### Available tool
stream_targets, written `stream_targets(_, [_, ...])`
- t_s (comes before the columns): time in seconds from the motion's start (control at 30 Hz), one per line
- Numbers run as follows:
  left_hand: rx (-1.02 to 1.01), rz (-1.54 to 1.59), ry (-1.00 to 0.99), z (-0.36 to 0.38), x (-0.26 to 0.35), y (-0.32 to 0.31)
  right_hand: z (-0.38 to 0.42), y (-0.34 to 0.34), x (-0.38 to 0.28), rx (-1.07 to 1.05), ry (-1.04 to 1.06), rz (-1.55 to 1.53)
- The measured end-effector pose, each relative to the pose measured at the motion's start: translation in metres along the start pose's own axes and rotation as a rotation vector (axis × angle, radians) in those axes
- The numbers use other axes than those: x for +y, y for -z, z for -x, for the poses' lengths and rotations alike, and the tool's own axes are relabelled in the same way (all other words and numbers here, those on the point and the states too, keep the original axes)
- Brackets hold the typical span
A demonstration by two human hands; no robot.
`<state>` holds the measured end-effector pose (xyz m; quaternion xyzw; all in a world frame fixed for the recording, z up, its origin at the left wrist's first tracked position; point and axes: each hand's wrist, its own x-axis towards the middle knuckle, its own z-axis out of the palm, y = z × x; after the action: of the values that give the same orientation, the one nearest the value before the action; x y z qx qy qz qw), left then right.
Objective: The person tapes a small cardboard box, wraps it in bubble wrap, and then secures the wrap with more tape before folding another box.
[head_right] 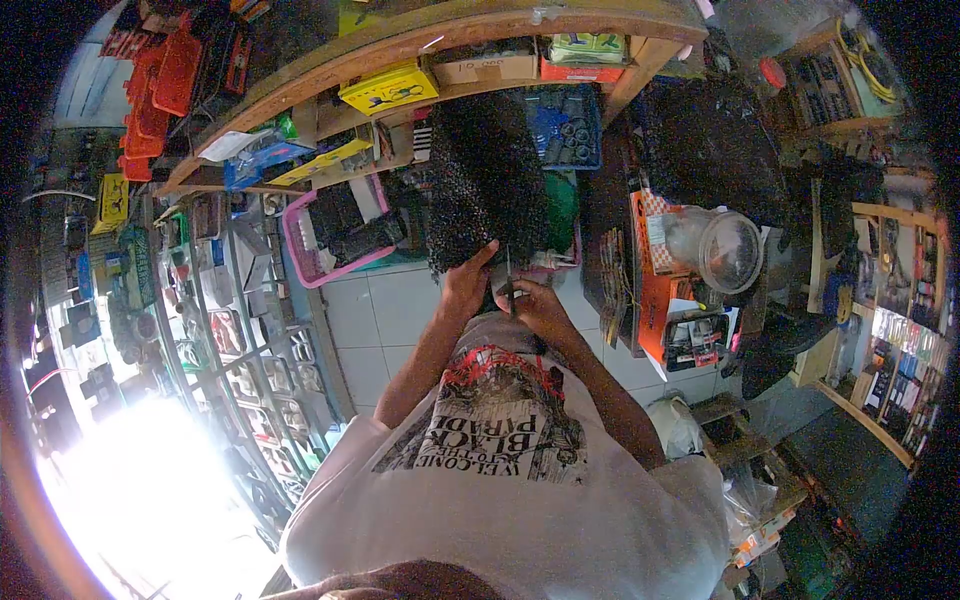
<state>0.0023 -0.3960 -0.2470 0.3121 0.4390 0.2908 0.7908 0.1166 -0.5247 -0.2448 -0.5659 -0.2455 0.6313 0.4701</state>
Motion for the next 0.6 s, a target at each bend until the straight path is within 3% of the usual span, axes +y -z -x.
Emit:
stream_targets(0.13, [0.124, 0.216, 0.156, -0.006, 0.002, -0.004, 0.002, -0.003, -0.012, 0.02, -0.021, -0.02])
stream_targets(0.2, [0.075, 0.229, 0.176, -0.007, -0.001, 0.003, 0.004, -0.005, -0.039, 0.045, -0.115, -0.003])
stream_targets(0.3, [0.028, 0.243, 0.187, -0.009, -0.005, 0.007, -0.001, 0.001, -0.028, 0.017, -0.114, -0.06])
stream_targets(0.47, [-0.024, -0.053, 0.005, 0.0, 0.003, 0.004, -0.006, 0.006, -0.008, -0.018, -0.012, -0.044])
stream_targets(0.53, [0.013, 0.167, 0.132, -0.006, 0.004, 0.0, -0.007, 0.008, -0.006, -0.015, -0.011, -0.068])
stream_targets(0.6, [0.003, 0.168, 0.188, -0.008, 0.001, 0.004, -0.008, 0.01, -0.011, -0.017, -0.031, -0.095])
